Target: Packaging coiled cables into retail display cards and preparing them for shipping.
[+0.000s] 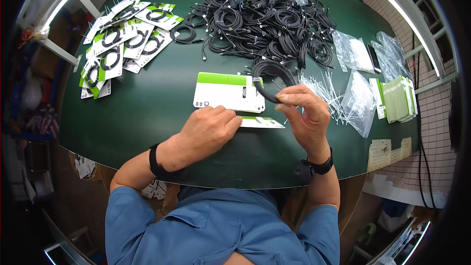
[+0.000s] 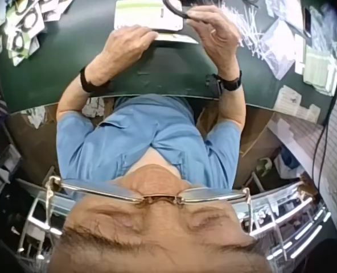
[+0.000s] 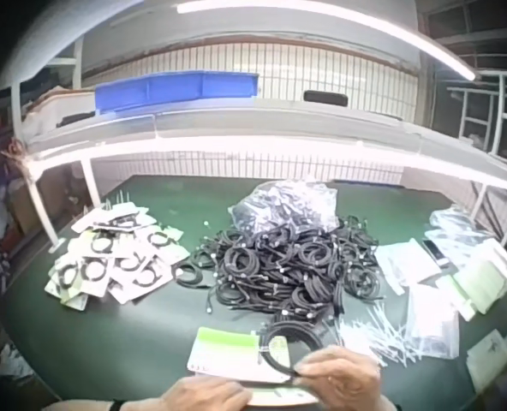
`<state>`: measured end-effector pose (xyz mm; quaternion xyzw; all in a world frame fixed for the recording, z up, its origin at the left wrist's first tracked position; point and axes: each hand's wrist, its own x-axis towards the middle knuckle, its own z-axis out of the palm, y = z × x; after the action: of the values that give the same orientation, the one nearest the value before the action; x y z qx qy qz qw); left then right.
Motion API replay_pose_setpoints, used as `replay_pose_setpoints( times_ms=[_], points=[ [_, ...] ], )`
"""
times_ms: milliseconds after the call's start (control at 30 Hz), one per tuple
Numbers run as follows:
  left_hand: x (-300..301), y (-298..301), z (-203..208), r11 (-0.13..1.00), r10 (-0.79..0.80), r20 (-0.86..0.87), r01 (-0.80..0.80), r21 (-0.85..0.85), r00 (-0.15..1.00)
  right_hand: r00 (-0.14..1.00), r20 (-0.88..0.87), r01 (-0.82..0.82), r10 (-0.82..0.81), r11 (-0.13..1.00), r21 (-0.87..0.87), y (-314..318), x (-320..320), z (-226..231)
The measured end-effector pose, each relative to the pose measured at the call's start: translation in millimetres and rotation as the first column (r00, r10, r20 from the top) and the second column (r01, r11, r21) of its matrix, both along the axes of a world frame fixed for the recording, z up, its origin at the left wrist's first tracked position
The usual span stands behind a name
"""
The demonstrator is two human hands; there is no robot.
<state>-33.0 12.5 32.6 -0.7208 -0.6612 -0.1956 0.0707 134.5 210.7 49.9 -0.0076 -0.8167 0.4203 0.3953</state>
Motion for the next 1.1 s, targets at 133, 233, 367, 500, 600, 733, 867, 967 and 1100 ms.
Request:
replay_pose_setpoints(
  times_ms=[133,233,367,500,600,733,867,967,1100],
  points=[
    [6.9,4.5,-24.4,0.999,-0.031,0.117,0.033,-0.018,0.993,0.993,0.055,-0.113,0.104,0.972,0.205,-8.7,0.5,-25.2],
    [4.8,8.6,-27.4,1.000,-0.006,0.172,0.005,0.007,0.985,0.996,0.024,-0.088,0.084,0.976,0.201,-9.6,1.7,-40.4],
    [3.0,8.2,-26.2,0.999,-0.041,0.155,0.042,-0.002,0.987,0.998,-0.017,-0.055,0.059,0.978,0.200,-10.1,-1.9,-44.3],
    [6.3,7.2,-29.5,0.999,-0.028,0.161,0.022,0.035,0.987,0.999,-0.003,-0.033,0.034,0.979,0.199,-17.2,-4.2,-50.5],
    [6.1,10.4,-25.8,0.992,-0.035,0.207,0.009,0.124,0.978,1.000,-0.005,-0.004,0.005,0.976,0.217,-19.9,-3.2,-53.1],
    [10.7,5.8,-8.9,0.924,-0.086,0.183,0.010,0.383,0.979,0.997,-0.051,0.063,-0.052,0.968,0.241,-19.3,-0.8,-56.2],
    [25.3,-24.0,-10.6,0.994,-0.098,0.585,0.050,0.099,0.805,0.993,-0.092,0.089,-0.071,0.972,0.218,-19.9,-0.7,-58.7],
    [35.5,-26.7,-28.6,0.973,0.131,0.936,0.140,-0.185,0.325,0.994,-0.096,0.065,-0.044,0.970,0.235,-20.9,0.9,-56.8],
    [40.7,-19.6,-37.7,0.915,0.395,0.732,0.309,-0.259,-0.555,0.994,-0.113,0.041,-0.006,0.950,0.308,-23.1,9.2,-55.8]
  ],
)
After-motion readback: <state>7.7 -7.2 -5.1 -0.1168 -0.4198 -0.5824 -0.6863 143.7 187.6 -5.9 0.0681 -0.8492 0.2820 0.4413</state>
